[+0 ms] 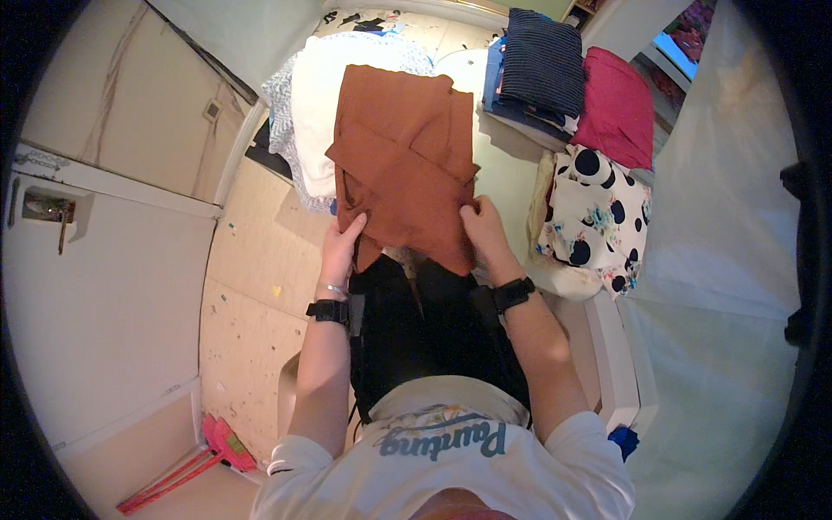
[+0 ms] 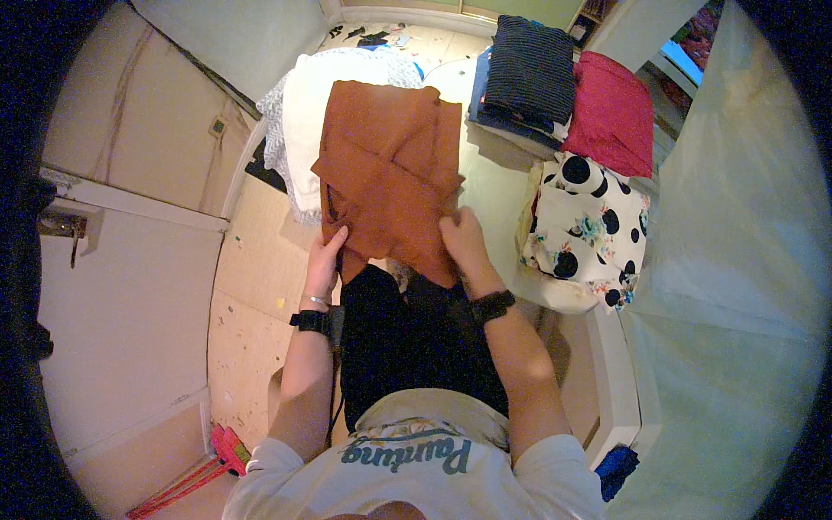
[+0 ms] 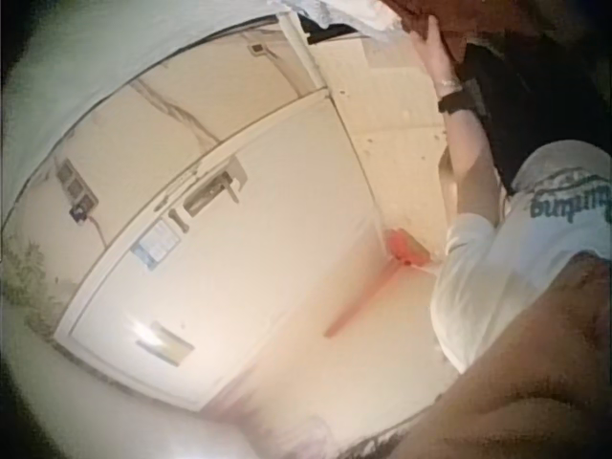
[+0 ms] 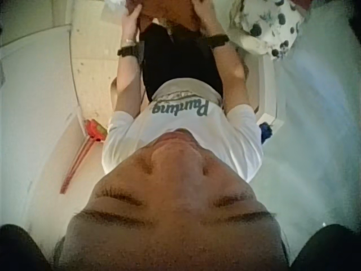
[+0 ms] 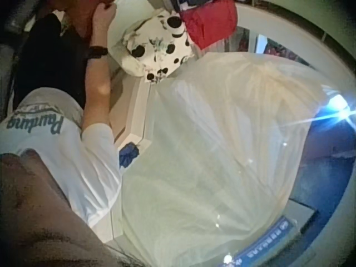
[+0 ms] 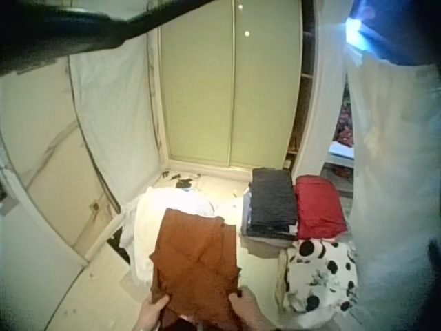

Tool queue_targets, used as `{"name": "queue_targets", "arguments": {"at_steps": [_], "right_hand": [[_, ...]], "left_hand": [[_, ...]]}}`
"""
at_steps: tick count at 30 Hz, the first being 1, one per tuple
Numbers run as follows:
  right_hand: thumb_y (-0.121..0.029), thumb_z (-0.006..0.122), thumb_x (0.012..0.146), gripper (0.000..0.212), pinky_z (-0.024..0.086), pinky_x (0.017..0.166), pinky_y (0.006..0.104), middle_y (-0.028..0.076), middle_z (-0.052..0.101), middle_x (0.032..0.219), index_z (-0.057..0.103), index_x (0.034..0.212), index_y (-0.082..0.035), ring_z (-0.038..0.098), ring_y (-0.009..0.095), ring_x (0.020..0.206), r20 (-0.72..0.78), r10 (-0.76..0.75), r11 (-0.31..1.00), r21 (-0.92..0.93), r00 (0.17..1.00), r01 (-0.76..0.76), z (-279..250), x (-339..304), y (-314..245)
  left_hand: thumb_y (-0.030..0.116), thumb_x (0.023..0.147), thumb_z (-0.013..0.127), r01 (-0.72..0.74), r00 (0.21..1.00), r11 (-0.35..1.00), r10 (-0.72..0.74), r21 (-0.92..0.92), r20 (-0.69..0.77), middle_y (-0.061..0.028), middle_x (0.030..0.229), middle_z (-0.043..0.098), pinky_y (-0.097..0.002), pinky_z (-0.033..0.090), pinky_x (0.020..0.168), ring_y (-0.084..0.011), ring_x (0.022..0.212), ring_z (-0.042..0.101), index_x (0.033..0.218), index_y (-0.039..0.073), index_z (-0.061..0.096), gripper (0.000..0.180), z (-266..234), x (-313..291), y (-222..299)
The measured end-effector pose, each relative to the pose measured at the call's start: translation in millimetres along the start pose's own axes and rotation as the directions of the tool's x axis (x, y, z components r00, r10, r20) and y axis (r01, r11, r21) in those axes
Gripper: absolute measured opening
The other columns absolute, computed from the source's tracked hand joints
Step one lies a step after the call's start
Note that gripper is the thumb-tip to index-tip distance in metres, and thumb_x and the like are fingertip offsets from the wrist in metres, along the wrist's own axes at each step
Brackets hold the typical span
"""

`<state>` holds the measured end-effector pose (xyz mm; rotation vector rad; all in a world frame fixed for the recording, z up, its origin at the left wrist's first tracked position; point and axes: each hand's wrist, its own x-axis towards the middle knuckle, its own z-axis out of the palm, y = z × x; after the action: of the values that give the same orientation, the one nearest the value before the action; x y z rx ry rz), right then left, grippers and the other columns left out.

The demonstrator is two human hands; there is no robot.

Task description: The person folds various clothing items one by one on a table, including a cream-colored shirt, a red shirt, a patterned shirt, a brown shirt, and a white shirt. Each item is smoothed and folded into a neat stack.

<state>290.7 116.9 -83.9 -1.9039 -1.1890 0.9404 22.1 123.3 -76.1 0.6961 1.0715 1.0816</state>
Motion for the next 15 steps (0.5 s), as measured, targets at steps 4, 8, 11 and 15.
{"name": "queue_targets", "arguments": {"at_steps": [4,8,11,15], "right_hand": [[-0.018,0.058,0.087,0.034,0.048,0.083,0.0489,0.03,0.062,0.102,0.049,0.112,0.004,0.06,0.047,0.094,-0.263,-0.043,0.989,-0.147,0.964,0.004,-47.9,-19.9,-32.7],[-0.014,0.059,0.087,0.046,0.045,0.092,0.0481,0.031,0.056,0.115,0.041,0.127,0.001,0.055,0.045,0.108,-0.279,-0.006,0.957,-0.281,0.96,-0.075,-73.1,-44.4,-32.1],[-0.014,0.064,0.084,0.06,0.041,0.102,0.0465,0.03,0.045,0.132,0.037,0.136,-0.001,0.048,0.044,0.12,-0.132,-0.027,0.875,-0.483,0.991,-0.04,-72.4,-60.0,-36.3],[-0.016,0.066,0.083,0.053,0.035,0.107,0.0475,0.026,0.043,0.137,0.046,0.13,0.0,0.041,0.042,0.127,-0.032,-0.249,0.788,-0.588,0.968,0.184,-55.0,-51.9,-7.7]], "left_hand": [[0.016,0.094,0.061,0.06,0.995,0.994,-0.067,0.094,0.071,-0.0085,0.12,0.063,-0.0314,0.048,0.092,-0.0174,0.104,0.06,0.125,-0.001,0.054,0.037,10.1,-18.9,-19.6],[0.015,0.095,0.057,0.184,0.976,0.971,-0.199,0.155,0.089,-0.0086,0.119,0.063,-0.0315,0.047,0.092,-0.0179,0.104,0.06,0.125,-0.002,0.055,0.034,35.6,-42.6,-52.1],[0.012,0.092,0.058,0.228,0.958,0.923,-0.27,0.309,0.1,-0.0102,0.115,0.063,-0.0301,0.047,0.09,-0.0176,0.103,0.059,0.124,-0.004,0.053,0.036,32.9,-49.8,-75.6],[0.012,0.092,0.061,0.037,0.999,0.936,-0.047,0.351,0.02,-0.0096,0.107,0.064,-0.0286,0.05,0.077,-0.0145,0.094,0.06,0.117,-0.001,0.048,0.031,38.2,-41.5,-64.9]]}}
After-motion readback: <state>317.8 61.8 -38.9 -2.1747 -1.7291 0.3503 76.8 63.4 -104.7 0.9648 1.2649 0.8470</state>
